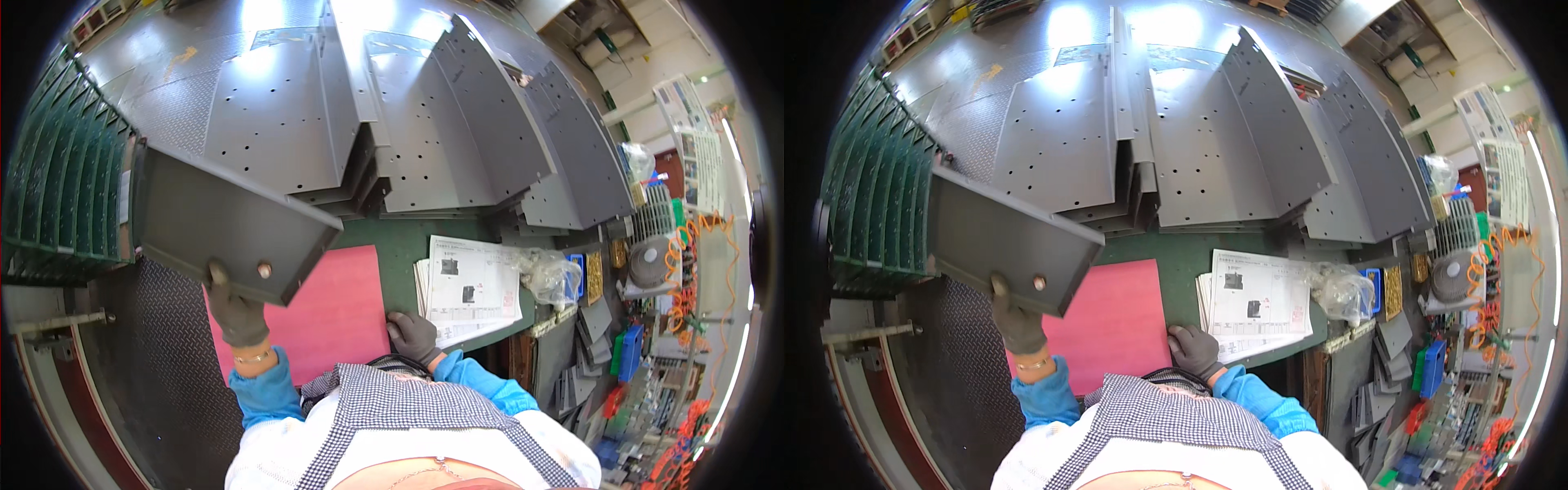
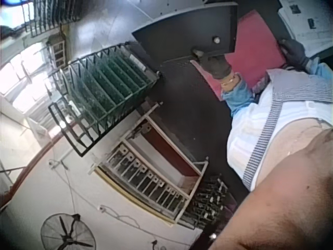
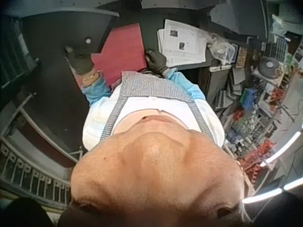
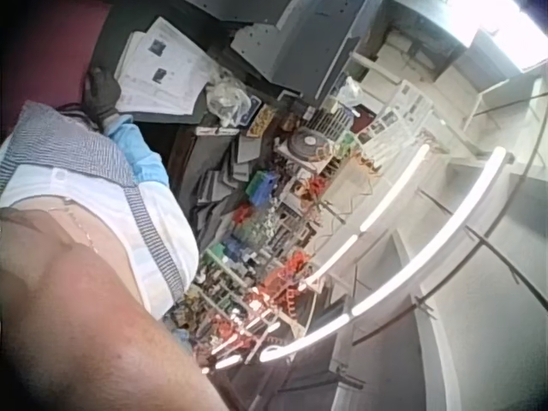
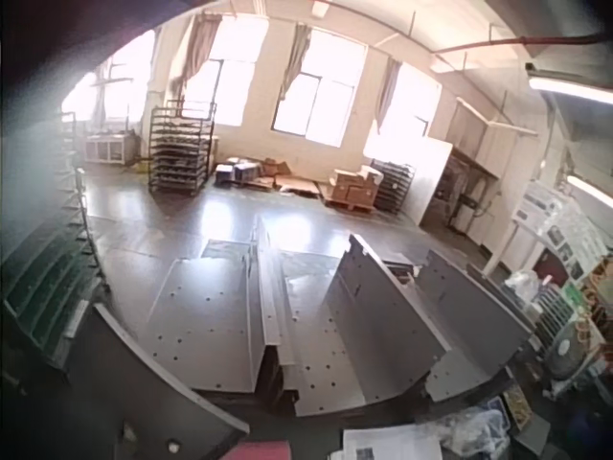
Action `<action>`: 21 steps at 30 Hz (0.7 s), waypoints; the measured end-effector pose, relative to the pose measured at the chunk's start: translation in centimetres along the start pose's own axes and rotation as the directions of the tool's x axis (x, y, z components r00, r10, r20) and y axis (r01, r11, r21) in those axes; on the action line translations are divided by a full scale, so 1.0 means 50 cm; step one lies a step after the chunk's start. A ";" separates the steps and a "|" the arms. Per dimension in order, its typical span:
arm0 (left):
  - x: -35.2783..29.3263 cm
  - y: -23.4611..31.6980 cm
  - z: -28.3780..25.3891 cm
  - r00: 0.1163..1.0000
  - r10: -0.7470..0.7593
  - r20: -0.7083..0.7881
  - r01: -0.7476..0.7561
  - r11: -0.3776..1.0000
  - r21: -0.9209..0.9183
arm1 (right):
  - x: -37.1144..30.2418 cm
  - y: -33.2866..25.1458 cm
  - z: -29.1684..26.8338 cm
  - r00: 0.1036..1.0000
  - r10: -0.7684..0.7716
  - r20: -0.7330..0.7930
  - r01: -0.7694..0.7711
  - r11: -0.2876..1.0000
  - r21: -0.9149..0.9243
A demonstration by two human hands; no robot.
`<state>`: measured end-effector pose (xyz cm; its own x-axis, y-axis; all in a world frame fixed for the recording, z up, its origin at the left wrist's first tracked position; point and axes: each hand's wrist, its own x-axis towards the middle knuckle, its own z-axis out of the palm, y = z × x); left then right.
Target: Assembling small plastic grommets or spacers into holes on metal panels.
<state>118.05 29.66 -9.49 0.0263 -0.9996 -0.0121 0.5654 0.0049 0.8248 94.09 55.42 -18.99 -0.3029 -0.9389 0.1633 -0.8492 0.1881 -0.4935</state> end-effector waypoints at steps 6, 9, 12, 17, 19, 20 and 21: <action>-0.114 -0.006 0.000 0.964 -0.214 0.156 0.186 0.966 0.179 | -0.002 0.014 -0.008 0.998 0.057 -0.017 -0.057 0.998 0.042; -0.151 -0.036 -0.032 0.932 -0.260 0.252 0.173 0.931 0.321 | -0.011 0.034 -0.007 0.999 0.050 -0.002 -0.050 0.996 0.078; -0.164 -0.081 -0.070 0.758 -0.048 0.650 -0.415 0.734 0.538 | -0.033 0.043 0.000 0.998 0.056 -0.006 -0.055 0.994 0.090; -0.196 -0.079 -0.016 0.765 -0.413 0.493 0.231 0.892 0.388 | -0.047 0.021 -0.011 0.984 0.143 0.103 -0.155 0.981 0.115; -0.226 -0.058 0.019 0.689 -0.613 0.387 0.539 0.790 0.292 | -0.061 0.015 -0.010 0.979 0.195 0.062 -0.202 0.968 0.148; -0.235 -0.054 0.030 0.692 -0.614 0.380 0.509 0.788 0.346 | -0.065 0.010 -0.014 0.976 0.213 0.046 -0.218 0.959 0.179; -0.244 -0.051 0.040 0.696 -0.613 0.373 0.477 0.784 0.398 | -0.070 0.004 -0.017 0.952 0.286 0.106 -0.303 0.922 0.241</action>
<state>114.62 41.79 -10.32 -0.6358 -0.7098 -0.3033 0.1274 -0.4840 0.8657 94.59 59.02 -18.93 -0.4851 -0.8712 -0.0760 -0.5871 0.3888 -0.7100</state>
